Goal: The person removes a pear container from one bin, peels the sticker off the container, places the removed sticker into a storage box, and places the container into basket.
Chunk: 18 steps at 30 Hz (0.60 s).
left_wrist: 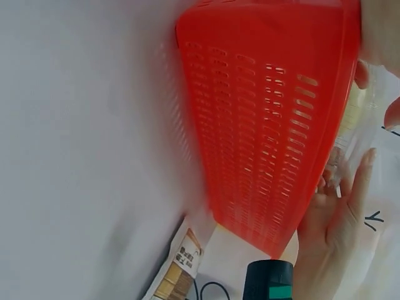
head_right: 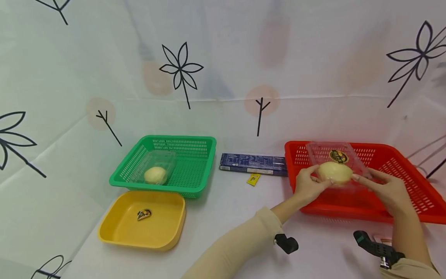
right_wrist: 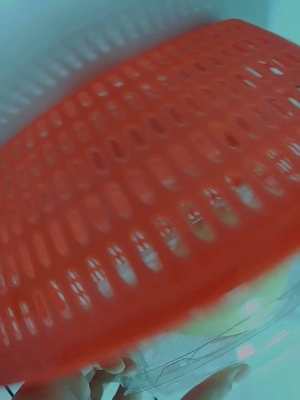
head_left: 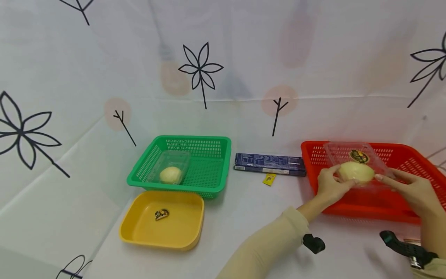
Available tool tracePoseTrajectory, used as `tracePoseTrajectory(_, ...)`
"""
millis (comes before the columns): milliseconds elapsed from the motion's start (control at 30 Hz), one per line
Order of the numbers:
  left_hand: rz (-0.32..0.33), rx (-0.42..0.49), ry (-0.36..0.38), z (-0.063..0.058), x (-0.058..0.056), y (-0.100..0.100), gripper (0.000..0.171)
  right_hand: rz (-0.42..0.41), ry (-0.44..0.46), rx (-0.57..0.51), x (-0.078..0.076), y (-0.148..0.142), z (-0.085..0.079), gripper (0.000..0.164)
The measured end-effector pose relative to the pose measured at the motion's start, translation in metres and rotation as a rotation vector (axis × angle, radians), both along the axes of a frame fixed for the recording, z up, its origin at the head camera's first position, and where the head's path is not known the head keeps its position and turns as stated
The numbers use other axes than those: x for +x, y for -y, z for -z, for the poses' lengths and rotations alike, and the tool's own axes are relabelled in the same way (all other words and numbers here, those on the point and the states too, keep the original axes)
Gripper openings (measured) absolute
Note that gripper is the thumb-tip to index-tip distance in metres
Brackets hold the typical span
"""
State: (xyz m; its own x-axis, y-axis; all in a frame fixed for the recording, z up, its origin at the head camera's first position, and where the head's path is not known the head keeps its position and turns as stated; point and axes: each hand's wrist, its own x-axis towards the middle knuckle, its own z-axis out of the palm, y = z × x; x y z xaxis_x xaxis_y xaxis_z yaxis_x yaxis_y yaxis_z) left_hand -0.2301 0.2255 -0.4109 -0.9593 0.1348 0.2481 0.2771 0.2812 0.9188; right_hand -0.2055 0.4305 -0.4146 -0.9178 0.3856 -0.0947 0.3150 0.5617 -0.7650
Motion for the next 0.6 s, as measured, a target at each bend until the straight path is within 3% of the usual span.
tracePoseTrajectory(167, -0.016, 0.131, -0.113, 0.0, 0.003, 0.007, 0.049, 0.075, -0.026, -0.013, 0.01, 0.013, -0.016, 0.09)
tracePoseTrajectory(367, 0.01, 0.308, -0.14, -0.001, 0.01, 0.016, 0.046, 0.137, -0.039, -0.056, 0.023, 0.025, -0.027, 0.084)
tracePoseTrajectory(500, 0.071, 0.423, -0.161, -0.005, 0.011, 0.024, 0.045, 0.165, -0.076, -0.161, 0.032, 0.033, -0.03, 0.083)
tracePoseTrajectory(600, 0.124, 0.477, -0.179, -0.007, 0.012, 0.032, 0.045, 0.167, -0.157, -0.31, 0.038, 0.039, -0.03, 0.081)
